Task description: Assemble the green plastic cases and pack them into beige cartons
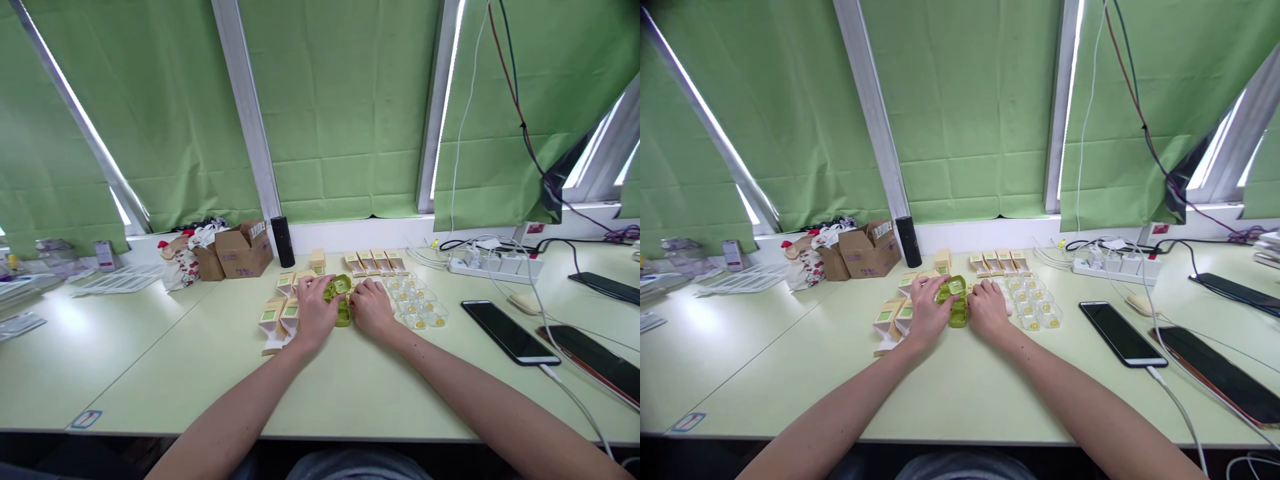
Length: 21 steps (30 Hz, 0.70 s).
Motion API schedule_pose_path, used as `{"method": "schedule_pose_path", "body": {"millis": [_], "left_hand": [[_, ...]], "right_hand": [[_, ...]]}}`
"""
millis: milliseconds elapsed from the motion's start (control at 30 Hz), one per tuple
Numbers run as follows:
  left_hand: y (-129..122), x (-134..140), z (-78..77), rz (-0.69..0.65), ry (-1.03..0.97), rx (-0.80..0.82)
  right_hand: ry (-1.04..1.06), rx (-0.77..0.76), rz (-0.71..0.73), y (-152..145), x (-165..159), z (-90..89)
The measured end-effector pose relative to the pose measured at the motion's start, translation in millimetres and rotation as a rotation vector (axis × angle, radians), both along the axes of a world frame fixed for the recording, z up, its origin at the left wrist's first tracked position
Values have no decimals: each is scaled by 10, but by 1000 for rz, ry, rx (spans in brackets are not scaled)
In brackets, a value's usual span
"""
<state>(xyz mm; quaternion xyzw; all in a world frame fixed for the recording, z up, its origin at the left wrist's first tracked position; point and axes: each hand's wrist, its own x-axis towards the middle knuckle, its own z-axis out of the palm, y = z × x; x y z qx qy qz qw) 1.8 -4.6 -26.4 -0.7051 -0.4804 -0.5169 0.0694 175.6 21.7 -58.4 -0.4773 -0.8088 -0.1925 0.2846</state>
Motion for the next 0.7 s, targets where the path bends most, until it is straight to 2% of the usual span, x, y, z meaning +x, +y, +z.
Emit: {"method": "schedule_pose_path", "body": {"millis": [300, 533, 700], "left_hand": [[-16, -2, 12, -13, -9, -9], [-35, 15, 63, -20, -119, -119], [-16, 4, 84, -38, -232, -198]], "right_hand": [[10, -16, 5, -20, 51, 40], [-167, -244, 135, -174, 169, 172], [-230, -323, 152, -234, 181, 216]]}}
